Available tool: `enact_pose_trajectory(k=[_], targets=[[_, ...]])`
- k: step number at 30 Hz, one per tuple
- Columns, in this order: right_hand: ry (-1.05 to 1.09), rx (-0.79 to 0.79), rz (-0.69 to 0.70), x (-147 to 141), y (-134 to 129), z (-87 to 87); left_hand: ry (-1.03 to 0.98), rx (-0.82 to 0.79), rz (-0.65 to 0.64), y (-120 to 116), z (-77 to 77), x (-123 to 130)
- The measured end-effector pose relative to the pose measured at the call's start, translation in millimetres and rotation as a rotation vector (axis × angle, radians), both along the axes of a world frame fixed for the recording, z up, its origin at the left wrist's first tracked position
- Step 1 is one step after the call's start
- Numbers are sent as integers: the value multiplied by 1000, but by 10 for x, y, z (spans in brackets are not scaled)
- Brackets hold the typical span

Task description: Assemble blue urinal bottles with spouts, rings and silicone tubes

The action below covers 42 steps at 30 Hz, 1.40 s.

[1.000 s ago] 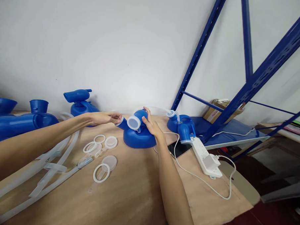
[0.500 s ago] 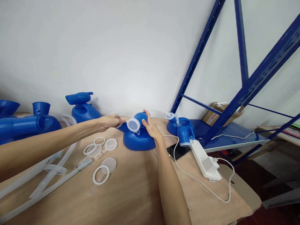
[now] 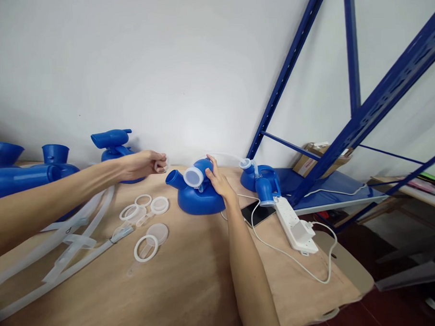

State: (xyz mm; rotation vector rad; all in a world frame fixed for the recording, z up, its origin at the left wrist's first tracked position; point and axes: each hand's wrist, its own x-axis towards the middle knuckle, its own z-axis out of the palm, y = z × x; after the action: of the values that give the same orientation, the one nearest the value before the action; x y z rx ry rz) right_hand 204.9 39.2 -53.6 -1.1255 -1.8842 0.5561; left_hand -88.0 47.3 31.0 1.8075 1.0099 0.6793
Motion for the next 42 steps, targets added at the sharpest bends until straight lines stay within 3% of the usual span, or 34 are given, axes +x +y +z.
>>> enact_pose_trajectory(k=[3,5,11,13,15,20,24,27,32,37,42], targets=[[20,-14,-4,6,1,3,225,136,-47,-101,184,-224],[49,-43,-4,2,3,21,412,226,-75,-191,153,-314],[101,-90,15,-3,2,74,575,332,-102,-451,-481,-374],[97,-93,10,1,-4,82,573,401,-74,-512,-573,-340],[82,-105,18,-2,-6,87,556,456,-41,-574,-525,-243],[62,-118,96,-60,10,112,416,664,72,-744,-191,230],[-13,-86,58,-101,21,127,424,635,126,-736,-113,438],[-26,-105,67,-115,19,115,377,627,136,-655,-102,339],[-81,-104,59,-150,-15,154,310,581,156,-617,33,-51],[-288,141,-112,-317,-163,427,136,551,201,-737,135,-392],[-445,398,163,-769,-462,723,65,456,69,-840,153,-600]])
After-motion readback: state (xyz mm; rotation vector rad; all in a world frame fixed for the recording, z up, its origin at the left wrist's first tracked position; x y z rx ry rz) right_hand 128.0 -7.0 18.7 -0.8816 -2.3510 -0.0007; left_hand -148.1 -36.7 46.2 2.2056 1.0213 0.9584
